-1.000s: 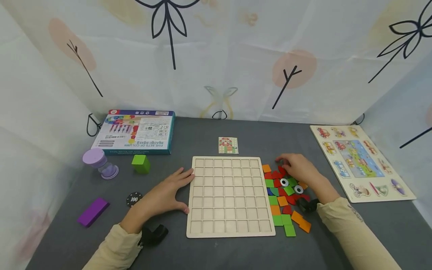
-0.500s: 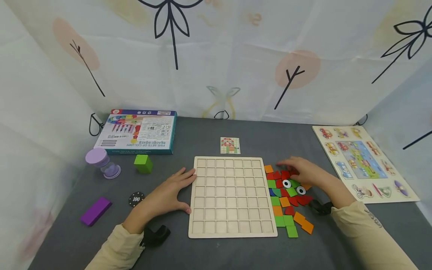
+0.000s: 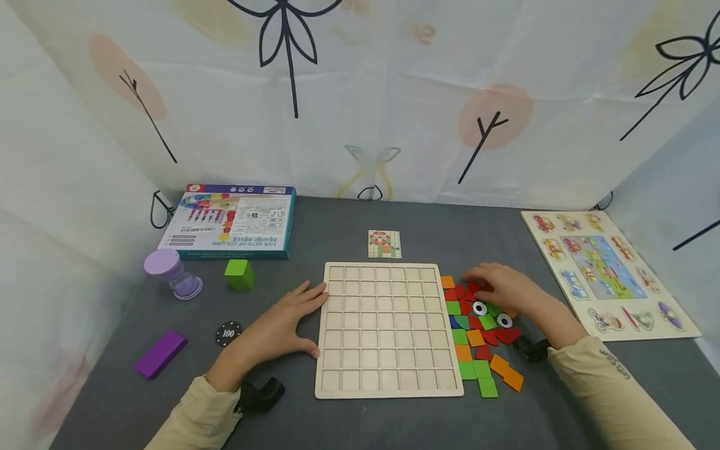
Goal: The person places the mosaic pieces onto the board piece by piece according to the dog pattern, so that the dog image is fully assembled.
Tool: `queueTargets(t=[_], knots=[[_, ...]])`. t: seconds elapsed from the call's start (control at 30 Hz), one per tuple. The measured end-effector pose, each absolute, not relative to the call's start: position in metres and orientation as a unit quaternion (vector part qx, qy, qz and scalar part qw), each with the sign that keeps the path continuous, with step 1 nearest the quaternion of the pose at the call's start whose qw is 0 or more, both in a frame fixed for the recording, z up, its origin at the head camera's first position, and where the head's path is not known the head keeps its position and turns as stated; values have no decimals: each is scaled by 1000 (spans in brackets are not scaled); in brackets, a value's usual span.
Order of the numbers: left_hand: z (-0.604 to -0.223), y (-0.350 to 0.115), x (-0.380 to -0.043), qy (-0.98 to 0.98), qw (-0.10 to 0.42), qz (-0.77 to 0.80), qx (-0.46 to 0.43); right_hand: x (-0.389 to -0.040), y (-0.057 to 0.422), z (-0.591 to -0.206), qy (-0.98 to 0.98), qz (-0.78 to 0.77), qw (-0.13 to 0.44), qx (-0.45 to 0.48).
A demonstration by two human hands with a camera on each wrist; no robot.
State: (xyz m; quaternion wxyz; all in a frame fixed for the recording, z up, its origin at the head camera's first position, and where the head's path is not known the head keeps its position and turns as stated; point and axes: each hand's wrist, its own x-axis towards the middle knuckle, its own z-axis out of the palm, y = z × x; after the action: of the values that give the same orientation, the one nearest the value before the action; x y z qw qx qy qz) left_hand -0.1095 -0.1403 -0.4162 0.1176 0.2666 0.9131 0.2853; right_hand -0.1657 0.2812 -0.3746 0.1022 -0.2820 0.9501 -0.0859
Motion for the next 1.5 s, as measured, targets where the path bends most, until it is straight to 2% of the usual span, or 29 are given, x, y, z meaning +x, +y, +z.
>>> queueTargets(t=[0.33, 0.5, 0.73, 1.03, 1.5], knots=[[-416, -143, -108, 910, 103, 287, 279, -170, 280, -373, 964, -43, 71, -251], [-416, -143, -108, 910, 99, 285, 282, -176, 268, -369, 965, -69, 52, -247], [-416, -141, -107, 912, 100, 286, 277, -185, 199, -361, 948, -141, 25, -285], [-418, -142, -107, 910, 96, 291, 280, -195, 97, -368, 929, -97, 27, -355], [-419, -144, -107, 907, 99, 292, 286, -201, 76, -379, 932, -71, 42, -352]])
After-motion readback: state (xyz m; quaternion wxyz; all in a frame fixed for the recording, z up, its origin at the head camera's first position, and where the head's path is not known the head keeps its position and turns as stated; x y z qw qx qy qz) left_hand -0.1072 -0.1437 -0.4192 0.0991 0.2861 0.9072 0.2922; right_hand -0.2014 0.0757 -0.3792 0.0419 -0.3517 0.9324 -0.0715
